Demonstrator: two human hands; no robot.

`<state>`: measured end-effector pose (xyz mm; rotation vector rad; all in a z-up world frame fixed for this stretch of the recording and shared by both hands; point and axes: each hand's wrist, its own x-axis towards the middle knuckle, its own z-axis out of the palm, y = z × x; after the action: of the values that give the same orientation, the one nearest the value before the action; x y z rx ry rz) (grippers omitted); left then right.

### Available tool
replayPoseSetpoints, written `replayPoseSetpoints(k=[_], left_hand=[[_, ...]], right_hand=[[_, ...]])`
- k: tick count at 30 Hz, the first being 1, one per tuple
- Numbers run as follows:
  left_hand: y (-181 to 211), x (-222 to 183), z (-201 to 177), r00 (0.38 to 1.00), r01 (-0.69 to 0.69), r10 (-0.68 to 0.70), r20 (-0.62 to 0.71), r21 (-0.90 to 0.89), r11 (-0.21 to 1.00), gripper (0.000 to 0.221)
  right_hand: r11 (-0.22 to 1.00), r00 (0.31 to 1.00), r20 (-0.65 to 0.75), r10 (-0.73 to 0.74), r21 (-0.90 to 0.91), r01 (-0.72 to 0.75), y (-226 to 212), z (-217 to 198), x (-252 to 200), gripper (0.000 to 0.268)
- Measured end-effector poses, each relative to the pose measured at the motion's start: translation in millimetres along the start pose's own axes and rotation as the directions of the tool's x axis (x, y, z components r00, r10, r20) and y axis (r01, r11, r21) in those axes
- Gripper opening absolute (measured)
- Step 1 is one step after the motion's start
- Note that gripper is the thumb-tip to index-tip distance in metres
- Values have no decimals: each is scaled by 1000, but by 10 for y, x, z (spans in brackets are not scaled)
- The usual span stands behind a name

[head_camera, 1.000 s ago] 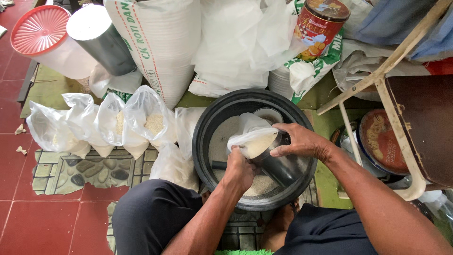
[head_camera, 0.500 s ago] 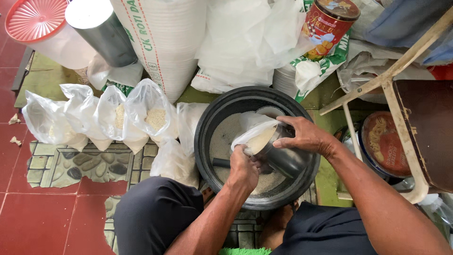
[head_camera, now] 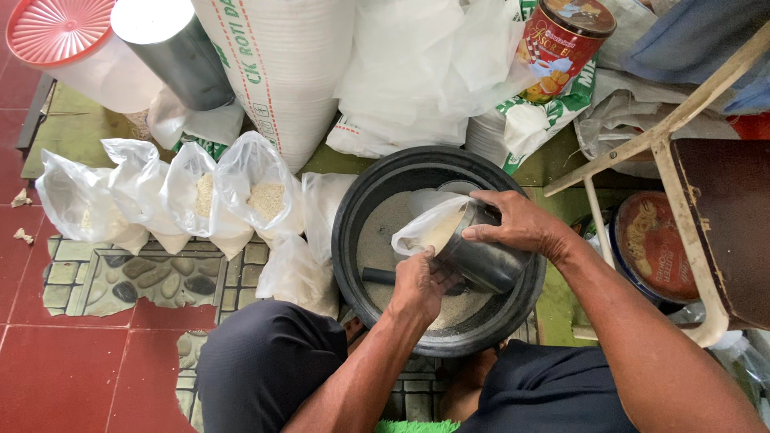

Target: The person scoops rice from a large black bucket using a metal cup and transfers it into plastic bags and a patterned mug, alternating between containers.

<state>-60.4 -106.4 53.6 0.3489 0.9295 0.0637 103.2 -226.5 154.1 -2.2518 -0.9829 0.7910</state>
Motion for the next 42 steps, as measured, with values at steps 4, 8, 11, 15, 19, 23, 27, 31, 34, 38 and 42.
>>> replayPoseSetpoints(k=[4,8,11,15,19,23,27,31,34,38,42], left_hand=[[36,-90,41,999,6,-4,-44,34,999,51],[-27,20,3,993,23,-17,-113,52,998,42],[80,-155,142,995,29,-24,-99,51,998,42],[255,-531,335,996,14,-13,-86,12,1000,47],[271,-492,329,997,3,-1,-75,26,1000,44],[321,-509,345,997,-48,51,-54,46,998,45],[274,-389,319,996,-61,61,-70,4,998,46],[246,-318,285,996,-66,68,-66,24,998,41],[200,-208,263,994,-72,76,-74,53,996,40],[231,-287,341,990,-89,92,-105,33,996,37],[165,-171,340,983,-110,115,-142,45,993,42]], right_hand=[[999,999,18,39,21,-40,-135,-23,-59,92],[999,999,21,40,7,-40,-92,4,-61,92],[999,1000,8,28,-21,-28,13,14,-21,89],[1000,1000,8,27,-14,-27,-37,-3,-42,90],[1000,999,12,30,7,-30,-122,0,-42,87],[995,1000,11,27,-94,-26,-124,16,-7,81],[992,998,-7,64,-108,-64,-129,28,-19,83],[991,995,-5,99,-86,-99,-166,51,-42,82],[988,990,-21,137,-71,-139,-186,60,-55,84],[953,963,-78,257,-142,-266,-194,70,-67,87],[925,919,-120,376,-12,-380,-453,51,-160,89]])
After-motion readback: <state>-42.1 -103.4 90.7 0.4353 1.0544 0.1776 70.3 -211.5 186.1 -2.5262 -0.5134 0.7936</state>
